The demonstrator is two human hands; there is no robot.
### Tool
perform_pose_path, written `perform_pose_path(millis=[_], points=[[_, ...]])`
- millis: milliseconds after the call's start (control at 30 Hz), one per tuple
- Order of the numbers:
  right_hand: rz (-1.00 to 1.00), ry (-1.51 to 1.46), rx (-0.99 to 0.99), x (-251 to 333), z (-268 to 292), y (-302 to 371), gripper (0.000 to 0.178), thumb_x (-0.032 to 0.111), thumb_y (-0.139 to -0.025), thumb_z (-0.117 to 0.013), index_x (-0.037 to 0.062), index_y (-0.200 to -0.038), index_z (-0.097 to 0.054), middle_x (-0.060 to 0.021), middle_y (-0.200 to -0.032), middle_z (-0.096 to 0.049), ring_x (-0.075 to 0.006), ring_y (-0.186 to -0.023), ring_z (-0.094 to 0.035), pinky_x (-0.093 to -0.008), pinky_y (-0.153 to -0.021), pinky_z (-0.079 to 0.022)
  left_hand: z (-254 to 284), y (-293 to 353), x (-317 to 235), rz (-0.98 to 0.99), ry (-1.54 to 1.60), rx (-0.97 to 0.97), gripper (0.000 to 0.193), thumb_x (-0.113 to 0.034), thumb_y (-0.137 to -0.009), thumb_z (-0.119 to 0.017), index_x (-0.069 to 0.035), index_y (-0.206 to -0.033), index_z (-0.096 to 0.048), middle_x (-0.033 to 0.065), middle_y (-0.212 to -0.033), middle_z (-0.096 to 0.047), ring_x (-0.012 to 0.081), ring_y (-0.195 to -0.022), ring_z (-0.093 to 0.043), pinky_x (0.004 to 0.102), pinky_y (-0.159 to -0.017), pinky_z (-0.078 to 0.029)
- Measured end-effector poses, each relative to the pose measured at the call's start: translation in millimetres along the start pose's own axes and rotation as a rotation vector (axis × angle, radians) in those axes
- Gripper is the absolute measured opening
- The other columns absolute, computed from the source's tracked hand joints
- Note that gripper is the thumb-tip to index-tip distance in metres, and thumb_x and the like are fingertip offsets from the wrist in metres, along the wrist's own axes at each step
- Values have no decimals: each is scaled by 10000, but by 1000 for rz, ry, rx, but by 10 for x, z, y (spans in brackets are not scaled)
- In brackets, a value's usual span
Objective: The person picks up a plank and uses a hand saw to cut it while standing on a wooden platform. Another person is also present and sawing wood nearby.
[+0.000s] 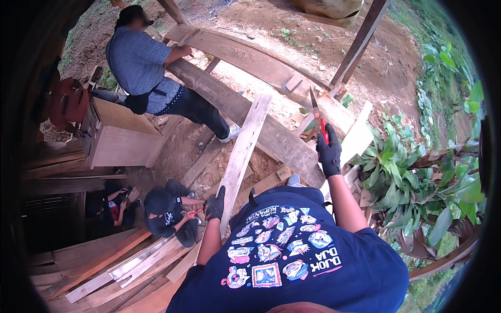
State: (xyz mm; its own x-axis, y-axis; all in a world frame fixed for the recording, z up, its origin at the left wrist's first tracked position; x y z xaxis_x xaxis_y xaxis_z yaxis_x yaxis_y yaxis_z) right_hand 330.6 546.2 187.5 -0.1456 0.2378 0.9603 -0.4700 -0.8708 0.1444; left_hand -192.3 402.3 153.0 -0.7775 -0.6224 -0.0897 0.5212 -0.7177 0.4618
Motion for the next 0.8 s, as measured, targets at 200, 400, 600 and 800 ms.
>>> perform_pose_path(millis=[200, 400, 600, 800], points=[[-38, 31, 56, 181, 111, 45, 621, 266, -1031, -683, 56, -1591, -516, -91, -994, -733, -140, -746, -656, -323, -697, -554, 185, -112, -214, 61, -11, -70, 1038, -919, -901, -410, -1, -1207, -786, 303, -1239, -733, 452, -1211, -692, 546, -1029, -529], [-96, 3, 60, 45, 219, -51, 622, 264, -1025, -675, 55, -1586, -505, -174, -1310, -710, -186, -764, -717, -361, -735, -591, 543, -255, -701, 5, -12, -126, 1016, -906, -901, -435, -18, -1264, -772, 292, -1270, -730, 441, -1213, -697, 542, -1029, -533], [-69, 9, -14, -6, 243, 8, 611, 244, -1022, -668, 69, -1588, -514, -161, -1193, -739, -174, -739, -694, -353, -713, -574, 764, -546, -905, -45, -52, -318, 941, -900, -910, -459, -55, -1157, -791, 267, -1121, -765, 430, -1093, -739, 547, -927, -566], [-71, -61, -64, -60, 235, 44, 618, 268, -1009, -677, 59, -1572, -534, -137, -1103, -755, -174, -717, -685, -343, -695, -566, 775, -1214, -1128, -147, -87, -441, 897, -885, -918, -473, -77, -1142, -794, 247, -1052, -773, 428, -1012, -753, 543, -850, -580]])
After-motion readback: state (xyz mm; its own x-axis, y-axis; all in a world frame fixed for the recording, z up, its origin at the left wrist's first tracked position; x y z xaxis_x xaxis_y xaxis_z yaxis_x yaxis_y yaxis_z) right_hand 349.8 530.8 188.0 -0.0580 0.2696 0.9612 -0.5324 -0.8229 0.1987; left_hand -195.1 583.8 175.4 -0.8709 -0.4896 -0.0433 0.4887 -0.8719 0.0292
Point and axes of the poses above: each hand's wrist, its own y-axis away from the middle knuckle, its own z-axis out of the back of the hand, x = y × z, the point moved 6 cm from there along -y, towards the middle knuckle
